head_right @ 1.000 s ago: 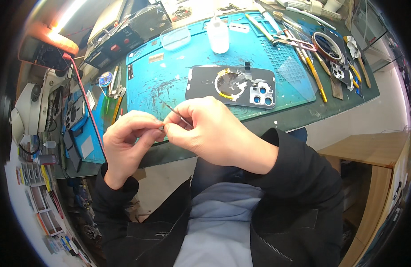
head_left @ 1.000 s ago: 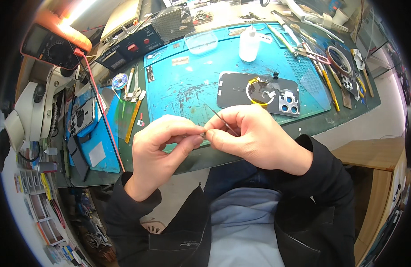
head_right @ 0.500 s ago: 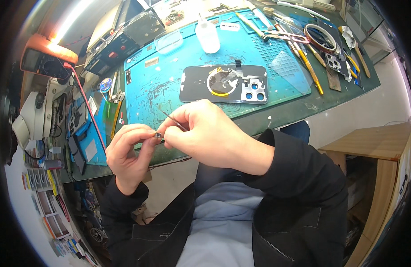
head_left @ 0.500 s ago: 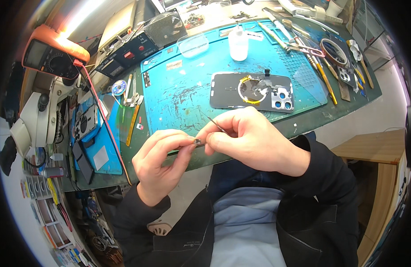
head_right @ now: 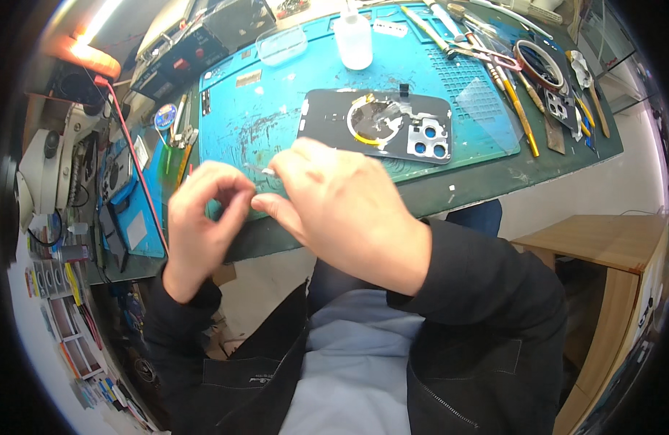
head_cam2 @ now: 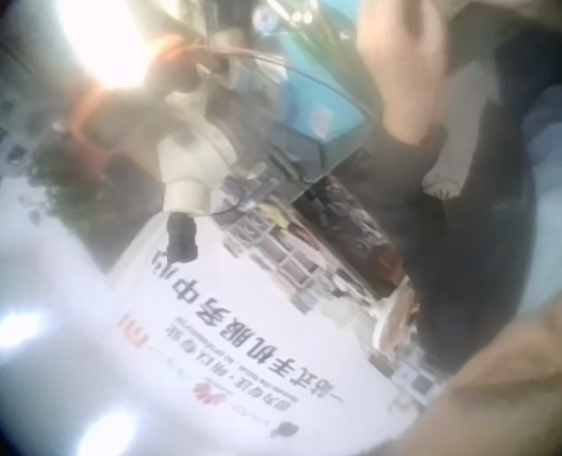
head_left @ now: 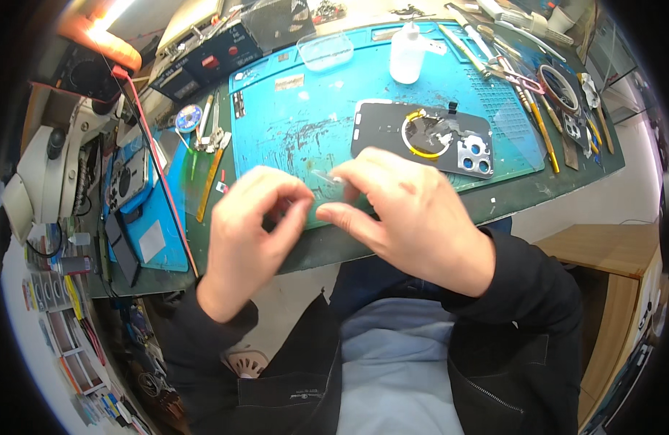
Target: The person works on a disassembled smartphone back cover, using a hot air gun, a brush, and a syringe-like dispenser to apply adhesive around the camera module area. They handle small components and tools on a cluttered workbench.
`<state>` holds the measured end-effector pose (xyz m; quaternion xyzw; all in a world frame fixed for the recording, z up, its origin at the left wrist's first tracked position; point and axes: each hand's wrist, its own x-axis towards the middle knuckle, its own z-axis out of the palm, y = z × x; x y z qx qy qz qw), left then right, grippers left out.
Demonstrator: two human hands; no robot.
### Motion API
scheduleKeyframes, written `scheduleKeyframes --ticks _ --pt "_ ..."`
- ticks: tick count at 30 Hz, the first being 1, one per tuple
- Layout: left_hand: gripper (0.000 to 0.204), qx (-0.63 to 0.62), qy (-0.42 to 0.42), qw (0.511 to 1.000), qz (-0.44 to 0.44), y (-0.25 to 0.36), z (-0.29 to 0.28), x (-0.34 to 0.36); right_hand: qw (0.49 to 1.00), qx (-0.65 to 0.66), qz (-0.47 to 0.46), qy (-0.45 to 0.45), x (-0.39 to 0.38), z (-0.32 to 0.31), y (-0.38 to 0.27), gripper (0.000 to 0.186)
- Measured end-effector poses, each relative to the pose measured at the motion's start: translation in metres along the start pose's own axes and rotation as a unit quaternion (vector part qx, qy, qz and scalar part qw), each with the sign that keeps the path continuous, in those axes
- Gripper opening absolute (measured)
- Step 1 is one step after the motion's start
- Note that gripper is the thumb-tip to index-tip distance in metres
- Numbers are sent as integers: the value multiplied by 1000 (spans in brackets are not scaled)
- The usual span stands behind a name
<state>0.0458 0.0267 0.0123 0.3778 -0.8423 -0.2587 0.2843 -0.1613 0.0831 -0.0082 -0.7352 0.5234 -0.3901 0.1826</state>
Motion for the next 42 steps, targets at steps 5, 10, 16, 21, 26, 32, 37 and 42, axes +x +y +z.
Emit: scheduleKeyframes --ticks 5,10,16,21,26,32,37,42 --pt "8 36 -56 998 -8 -17 -8 8 982 -172 -81 6 -3 -2 4 23" --pt "4 8 -85 995 -41 -19 -10 13 964 -218 -152 5 2 0 12 31" --pt "5 -41 -148 984 -86 -24 -16 25 966 -192 -171 26 6 5 20 31" --pt "5 -54 -149 983 -90 -25 -18 25 965 -192 -180 13 5 4 21 31" --pt "5 -45 -151 985 -69 -27 -19 26 964 -190 -186 24 7 5 20 31" --pt "6 -50 -149 985 -66 -27 -18 26 964 -189 -184 28 7 6 20 32" --pt "5 -45 -149 986 -63 -27 -18 26 963 -180 -194 44 7 9 22 33" --pt "4 -50 -150 985 -64 -28 -17 27 960 -186 -204 55 7 12 23 37"
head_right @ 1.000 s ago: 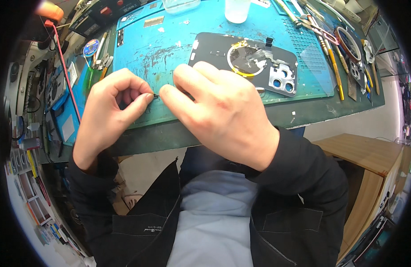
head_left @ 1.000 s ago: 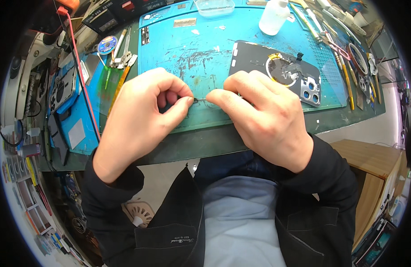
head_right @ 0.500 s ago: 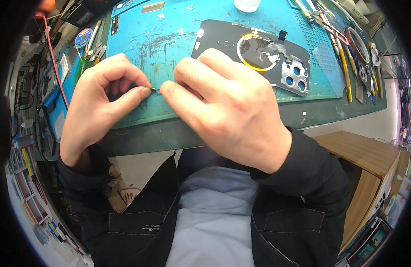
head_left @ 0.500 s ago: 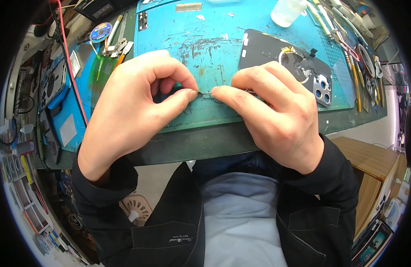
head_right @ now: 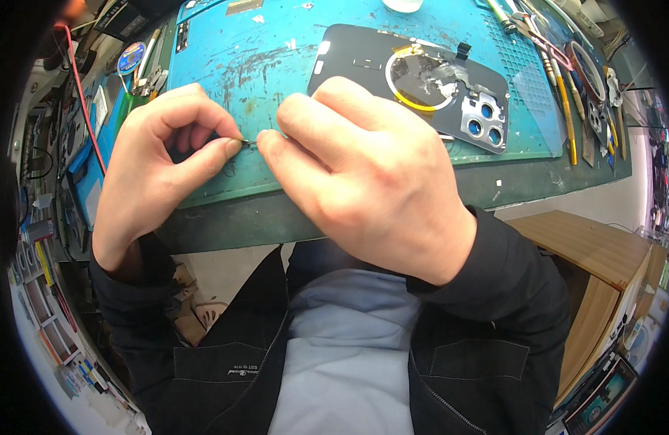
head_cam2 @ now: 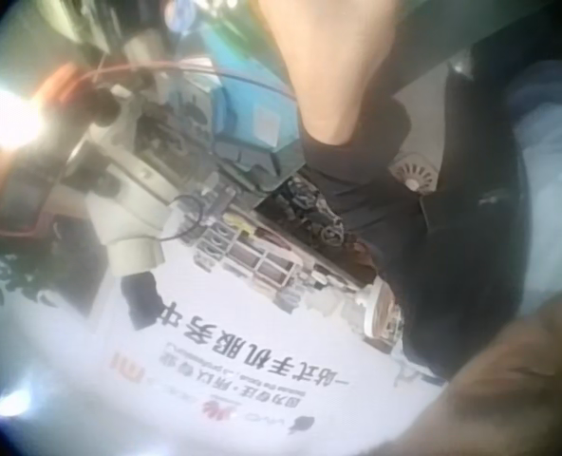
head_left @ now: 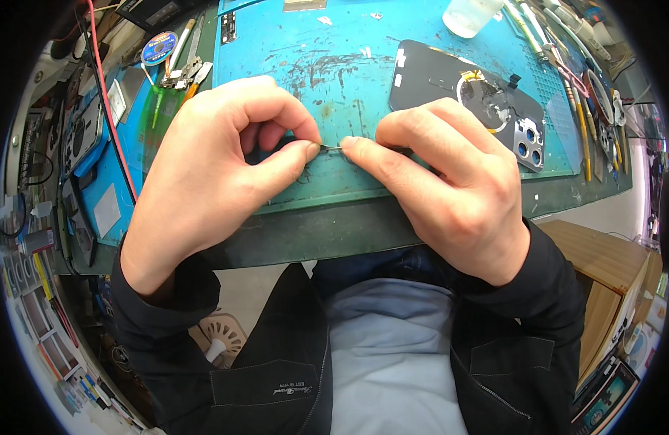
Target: The person works on a disassembled smartphone back cover, using a hot air gun, a brush, and a syringe-like dispenser to apply adhesive around the camera module area. They handle small components and tools on a cluttered workbench.
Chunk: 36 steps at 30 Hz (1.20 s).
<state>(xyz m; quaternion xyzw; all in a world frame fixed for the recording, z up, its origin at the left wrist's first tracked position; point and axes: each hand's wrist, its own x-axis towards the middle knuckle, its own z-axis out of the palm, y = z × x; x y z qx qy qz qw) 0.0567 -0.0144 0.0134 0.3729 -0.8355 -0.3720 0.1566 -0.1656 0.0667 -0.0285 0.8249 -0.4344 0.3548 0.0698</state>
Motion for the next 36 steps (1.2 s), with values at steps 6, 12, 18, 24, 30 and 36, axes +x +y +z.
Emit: scheduleKeyframes --ticks 6,12,18,24,30,36 --pt "4 6 -4 1000 -5 1 -1 0 1000 -6 -7 -8 1 -2 -1 38" --pt "4 7 -5 1000 -8 0 -1 0 1000 -9 -10 -14 2 -1 0 37" --pt "4 -10 -21 1000 -14 -3 -2 1 1000 -11 3 -21 2 -2 -2 34" --pt "5 -19 -39 998 -42 -1 -4 2 999 -34 -8 -36 2 -3 -2 33" --pt "9 -207 -12 975 -75 -11 -12 1 999 -22 -25 30 -2 0 0 33" --pt "14 -243 92 964 -62 -28 -26 -6 998 13 -49 27 -9 -8 -22 20"
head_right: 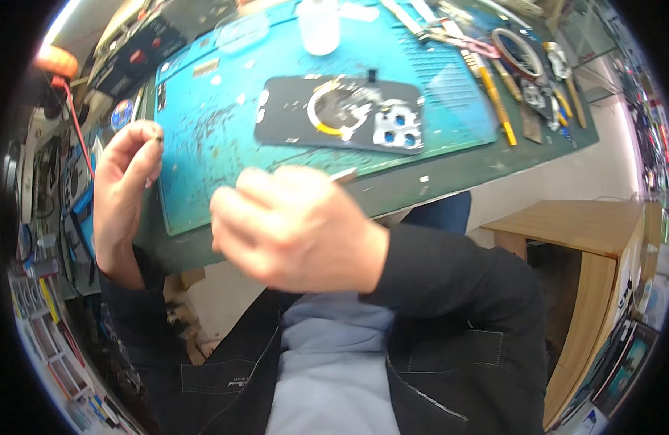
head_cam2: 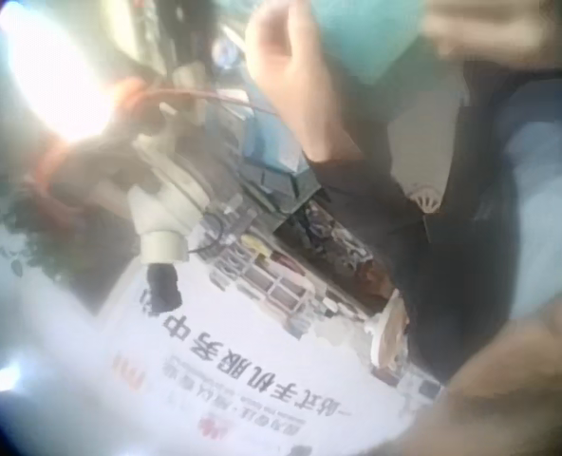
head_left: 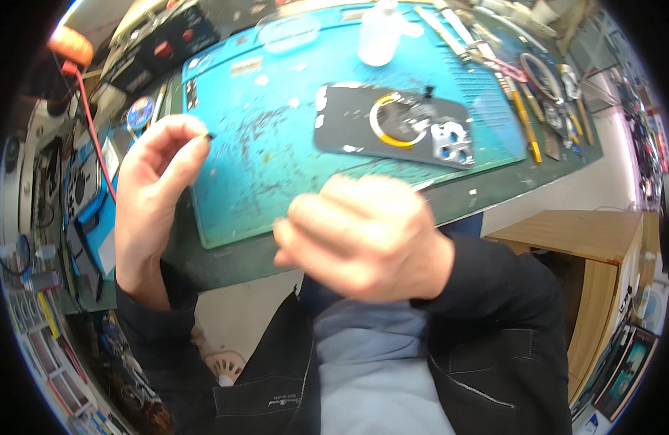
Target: The person works on a disassembled smartphone back cover, using a hot air gun, a brush, and a syringe-like dispenser to apply adhesive around the camera module area. They handle small components and tools on a cluttered workbench.
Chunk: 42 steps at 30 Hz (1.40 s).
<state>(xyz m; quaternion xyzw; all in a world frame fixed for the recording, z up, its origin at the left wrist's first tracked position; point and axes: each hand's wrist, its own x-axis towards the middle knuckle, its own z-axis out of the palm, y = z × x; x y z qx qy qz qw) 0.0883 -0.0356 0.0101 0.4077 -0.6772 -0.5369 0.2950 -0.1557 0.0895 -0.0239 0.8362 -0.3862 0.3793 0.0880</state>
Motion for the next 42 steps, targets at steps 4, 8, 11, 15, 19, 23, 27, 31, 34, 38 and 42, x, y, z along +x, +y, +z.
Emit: scheduleKeyframes --ticks 4,8,11,15,19,23,27,31,34,38,42 --pt "10 21 -10 999 25 7 7 -1 999 27 22 -39 -17 -22 -19 25" --pt "6 49 -20 998 19 19 9 -16 989 19 109 -99 -36 -62 -20 36" --pt "6 47 -26 999 9 16 17 -23 974 -21 200 -107 -49 -92 -11 41" --pt "9 96 -19 995 -12 16 38 -22 948 -144 283 -30 -53 -131 38 31" --pt "7 169 -18 985 31 19 56 -11 920 -211 330 18 -63 -148 89 35" --pt "6 241 -24 970 15 31 55 -7 902 -204 380 2 -73 -156 128 32" --pt "6 309 -64 949 -6 46 52 -2 882 -278 378 -40 -69 -152 150 31" --pt "7 375 -75 923 49 51 52 2 892 -274 355 -67 -70 -159 156 23" --pt "8 393 -81 914 57 51 52 3 900 -264 343 -46 -73 -166 150 19" --pt "6 405 -66 911 38 55 53 3 916 -244 319 4 -81 -178 135 17" --pt "9 397 -65 916 5 58 51 5 914 -172 362 -58 -75 -200 99 13"
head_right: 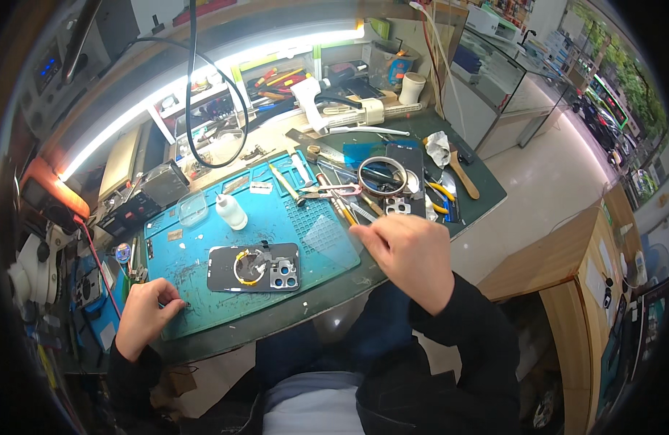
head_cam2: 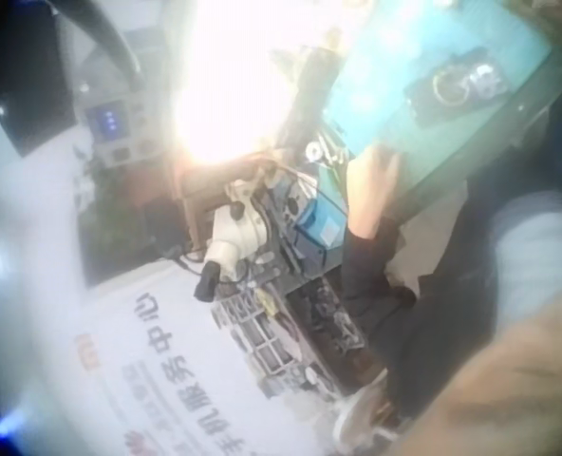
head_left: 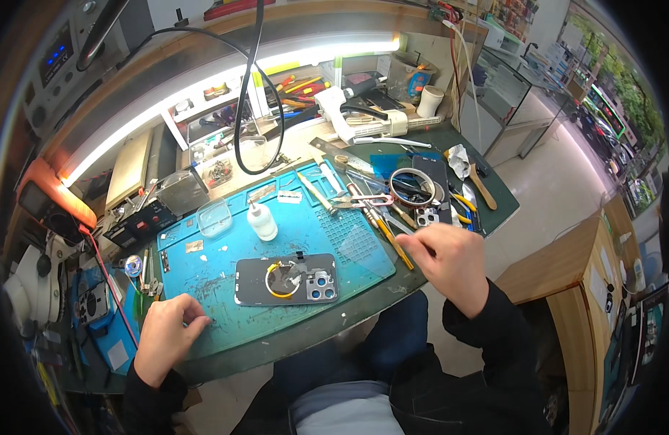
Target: The person works on a disassembled smartphone back cover, using a hot air gun, a brush, and a syringe-like dispenser to apply adhesive around the camera module area. They handle small components and tools on a cluttered workbench.
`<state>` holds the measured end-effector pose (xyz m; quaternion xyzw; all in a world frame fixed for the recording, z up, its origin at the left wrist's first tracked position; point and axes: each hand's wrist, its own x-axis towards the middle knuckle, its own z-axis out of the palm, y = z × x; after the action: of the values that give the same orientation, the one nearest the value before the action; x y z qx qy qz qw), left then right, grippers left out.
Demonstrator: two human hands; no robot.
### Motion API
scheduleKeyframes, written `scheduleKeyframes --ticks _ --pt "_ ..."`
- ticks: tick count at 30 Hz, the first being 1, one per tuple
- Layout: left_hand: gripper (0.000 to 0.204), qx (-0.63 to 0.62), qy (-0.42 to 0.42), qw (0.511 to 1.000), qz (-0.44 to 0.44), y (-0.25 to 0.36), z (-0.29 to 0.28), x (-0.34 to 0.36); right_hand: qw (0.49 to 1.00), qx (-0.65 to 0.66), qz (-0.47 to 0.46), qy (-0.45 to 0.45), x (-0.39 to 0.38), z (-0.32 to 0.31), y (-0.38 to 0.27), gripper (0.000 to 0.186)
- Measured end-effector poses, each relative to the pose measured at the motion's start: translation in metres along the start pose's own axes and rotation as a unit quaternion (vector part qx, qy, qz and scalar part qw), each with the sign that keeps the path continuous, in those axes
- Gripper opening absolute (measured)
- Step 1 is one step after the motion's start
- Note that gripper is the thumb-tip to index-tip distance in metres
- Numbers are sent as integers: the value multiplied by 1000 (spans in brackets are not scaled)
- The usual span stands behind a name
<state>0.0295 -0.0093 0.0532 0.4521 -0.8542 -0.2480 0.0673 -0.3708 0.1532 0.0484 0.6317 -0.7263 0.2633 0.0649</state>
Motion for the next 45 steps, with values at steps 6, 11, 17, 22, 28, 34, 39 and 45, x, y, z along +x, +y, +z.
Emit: scheduleKeyframes --ticks 6,11,17,22,28,34,39,45 --pt "12 51 136 984 99 10 0 -3 992 96 -59 56 -23 -27 -27 50" --pt "4 -157 101 981 58 46 10 -30 975 122 -151 105 -46 -39 -50 52" --pt "40 -399 -173 884 172 131 108 -24 848 202 -464 157 -87 5 -89 38" --pt "45 -302 -76 864 395 156 94 -36 948 45 -307 70 -47 12 -14 50" --pt "30 -223 193 924 244 70 63 -53 978 -86 -90 166 -21 -18 63 41" --pt "35 9 430 896 113 -27 76 -83 977 -139 -102 125 72 -6 55 27" --pt "29 84 489 862 106 -23 91 -69 959 -274 -63 48 191 68 52 62" --pt "26 63 470 877 76 -23 91 -69 942 -330 60 22 275 161 50 70"
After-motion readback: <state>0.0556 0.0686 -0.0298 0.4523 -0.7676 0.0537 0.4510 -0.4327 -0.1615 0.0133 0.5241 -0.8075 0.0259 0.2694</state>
